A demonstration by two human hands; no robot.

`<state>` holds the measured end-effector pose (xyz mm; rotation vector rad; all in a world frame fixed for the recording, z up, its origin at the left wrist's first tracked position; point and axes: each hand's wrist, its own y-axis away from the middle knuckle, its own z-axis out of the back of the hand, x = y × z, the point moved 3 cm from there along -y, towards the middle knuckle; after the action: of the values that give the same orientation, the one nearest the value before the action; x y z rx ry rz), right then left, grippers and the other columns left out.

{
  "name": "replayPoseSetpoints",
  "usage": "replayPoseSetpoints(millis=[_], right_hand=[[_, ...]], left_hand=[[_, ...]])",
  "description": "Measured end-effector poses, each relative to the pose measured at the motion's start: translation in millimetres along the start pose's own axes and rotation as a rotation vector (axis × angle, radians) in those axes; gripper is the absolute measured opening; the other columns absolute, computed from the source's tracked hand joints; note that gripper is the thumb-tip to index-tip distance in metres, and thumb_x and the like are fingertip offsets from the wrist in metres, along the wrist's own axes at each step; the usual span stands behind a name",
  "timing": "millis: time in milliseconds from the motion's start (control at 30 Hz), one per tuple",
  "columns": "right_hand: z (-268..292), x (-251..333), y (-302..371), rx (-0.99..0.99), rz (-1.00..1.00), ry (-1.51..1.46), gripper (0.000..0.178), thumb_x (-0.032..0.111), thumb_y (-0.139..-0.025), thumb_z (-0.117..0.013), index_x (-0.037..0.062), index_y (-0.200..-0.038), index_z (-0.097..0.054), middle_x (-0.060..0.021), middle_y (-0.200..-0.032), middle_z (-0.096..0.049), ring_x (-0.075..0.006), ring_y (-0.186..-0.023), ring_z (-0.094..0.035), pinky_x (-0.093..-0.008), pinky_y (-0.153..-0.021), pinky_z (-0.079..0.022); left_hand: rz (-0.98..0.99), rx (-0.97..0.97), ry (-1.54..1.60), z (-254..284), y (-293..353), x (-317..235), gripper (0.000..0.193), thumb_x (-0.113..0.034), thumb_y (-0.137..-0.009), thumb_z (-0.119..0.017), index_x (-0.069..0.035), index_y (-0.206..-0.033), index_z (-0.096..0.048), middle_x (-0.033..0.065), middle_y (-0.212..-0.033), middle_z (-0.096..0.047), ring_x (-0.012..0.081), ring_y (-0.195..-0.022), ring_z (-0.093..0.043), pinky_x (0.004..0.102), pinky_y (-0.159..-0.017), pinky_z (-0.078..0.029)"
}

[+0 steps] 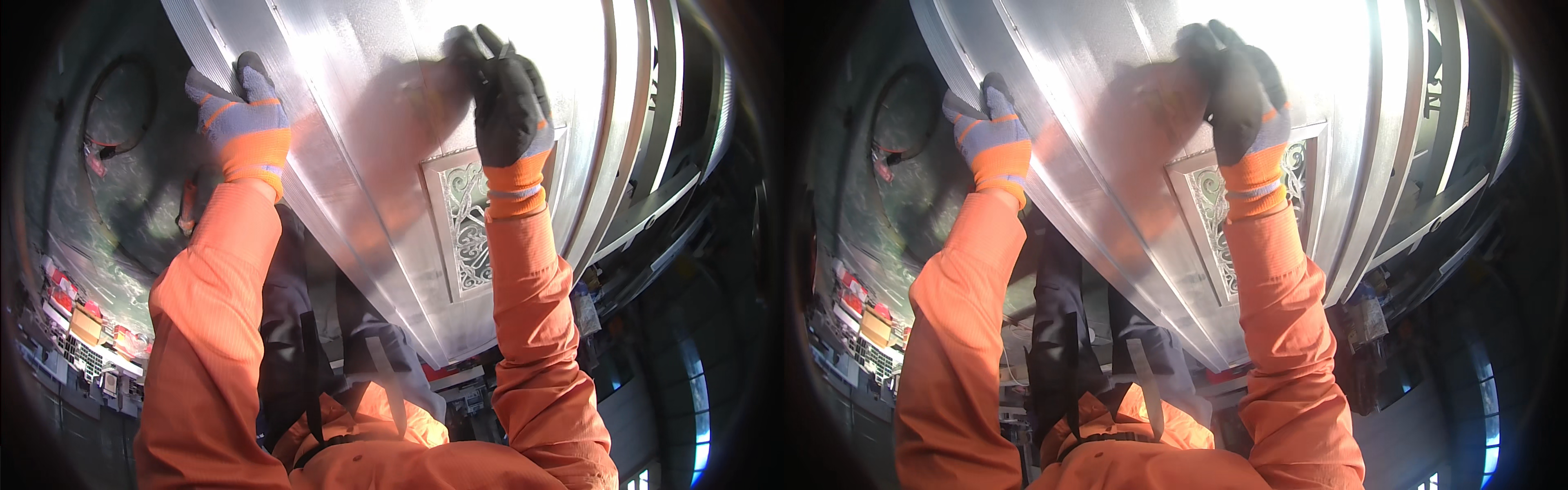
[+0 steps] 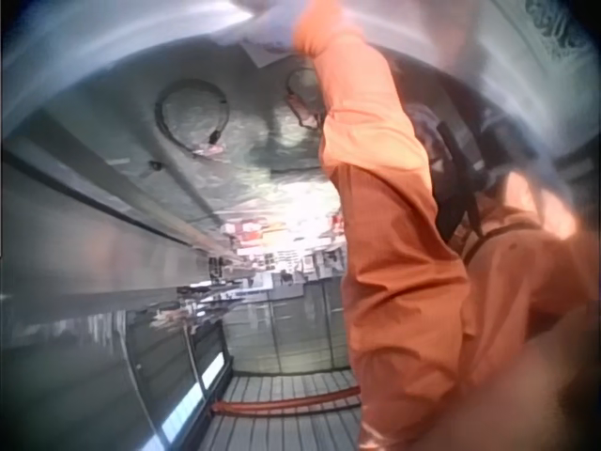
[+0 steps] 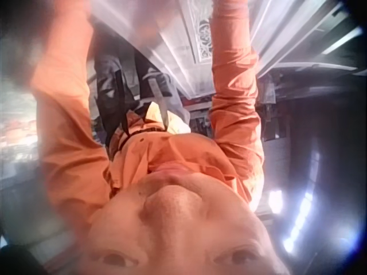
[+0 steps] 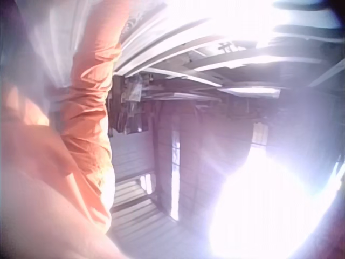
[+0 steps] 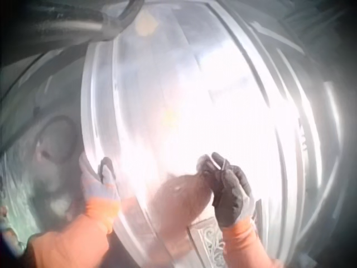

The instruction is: The person uses a sanding block to manually sand a large curved metal panel, then switches to a power sander to polish the surface. The person then lifts the panel and carries it across the workshop floor.

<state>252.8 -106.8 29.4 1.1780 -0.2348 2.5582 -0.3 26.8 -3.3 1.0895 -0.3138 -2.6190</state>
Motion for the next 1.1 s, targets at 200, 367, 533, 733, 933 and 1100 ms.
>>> replayPoseSetpoints(millis=[200, 367, 533, 733, 933, 1100], right_hand=[[-17.4, 8.1, 35.4, 0.694, -0.863, -0.992, 0.024, 0.016, -0.102, -0.063, -0.0031, -0.115, -0.069, -0.0189, -0.116, -0.073, -0.0319, -0.104, -0.072, -0.0381, -0.095, -0.057], [18.4, -31.0, -43.8, -0.348, -0.583, -1.147, 0.038, 0.025, -0.105, -0.052, -0.0027, -0.130, -0.059, -0.0241, -0.134, -0.059, -0.0413, -0.127, -0.054, -0.0522, -0.111, -0.042], [7.0, -32.3, -67.6, -0.213, -0.503, -1.451, 0.031, 0.024, -0.106, -0.051, -0.0013, -0.110, -0.067, -0.0284, -0.152, -0.048, -0.0509, -0.140, -0.045, -0.0631, -0.120, -0.033], [-40.1, -11.4, -125.3, 0.043, -0.253, -0.911, 0.029, 0.023, -0.108, -0.054, -0.0055, -0.108, -0.060, -0.0211, -0.109, -0.074, -0.0280, -0.089, -0.074, -0.0362, -0.078, -0.062], [-58.8, -12.4, -156.3, -0.170, -0.754, -1.417, 0.024, 0.017, -0.104, -0.052, -0.0029, -0.106, -0.067, -0.0141, -0.102, -0.072, -0.0266, -0.094, -0.071, -0.0391, -0.084, -0.062], [-65.0, -15.7, -161.6, -0.332, -0.930, -1.333, 0.023, 0.017, -0.099, -0.054, -0.0029, -0.097, -0.065, -0.0184, -0.095, -0.070, -0.0320, -0.084, -0.071, -0.0423, -0.076, -0.063]], left_hand=[[-0.085, -0.048, -0.194, 0.9, -1.8, -2.3, 0.069, -0.033, -0.099, -0.065, 0.006, -0.145, -0.032, 0.0314, -0.125, -0.061, 0.0430, -0.110, -0.066, 0.0454, -0.093, -0.053], [-0.075, -0.088, -0.154, 0.2, 1.2, 9.0, 0.067, -0.033, -0.099, -0.064, 0.006, -0.145, -0.035, 0.0309, -0.126, -0.061, 0.0421, -0.114, -0.065, 0.0446, -0.095, -0.053], [-0.107, -0.077, -0.243, -4.2, -6.4, 24.2, 0.069, -0.035, -0.098, -0.063, 0.012, -0.142, -0.038, 0.0359, -0.129, -0.057, 0.0488, -0.118, -0.060, 0.0482, -0.101, -0.049], [-0.070, -0.016, -0.122, -0.4, -1.2, -4.8, 0.078, -0.021, -0.092, -0.063, 0.004, -0.154, -0.023, 0.0336, -0.132, -0.058, 0.0476, -0.120, -0.060, 0.0490, -0.100, -0.050], [0.053, 0.048, -0.160, 0.4, 4.0, 3.7, 0.080, -0.022, -0.092, -0.063, 0.008, -0.154, -0.022, 0.0349, -0.133, -0.055, 0.0477, -0.121, -0.059, 0.0500, -0.101, -0.049], [0.111, 0.069, -0.003, -0.6, 7.4, 23.1, 0.070, -0.013, -0.098, -0.052, 0.011, -0.154, -0.019, 0.0318, -0.140, -0.050, 0.0426, -0.126, -0.057, 0.0444, -0.104, -0.050]])
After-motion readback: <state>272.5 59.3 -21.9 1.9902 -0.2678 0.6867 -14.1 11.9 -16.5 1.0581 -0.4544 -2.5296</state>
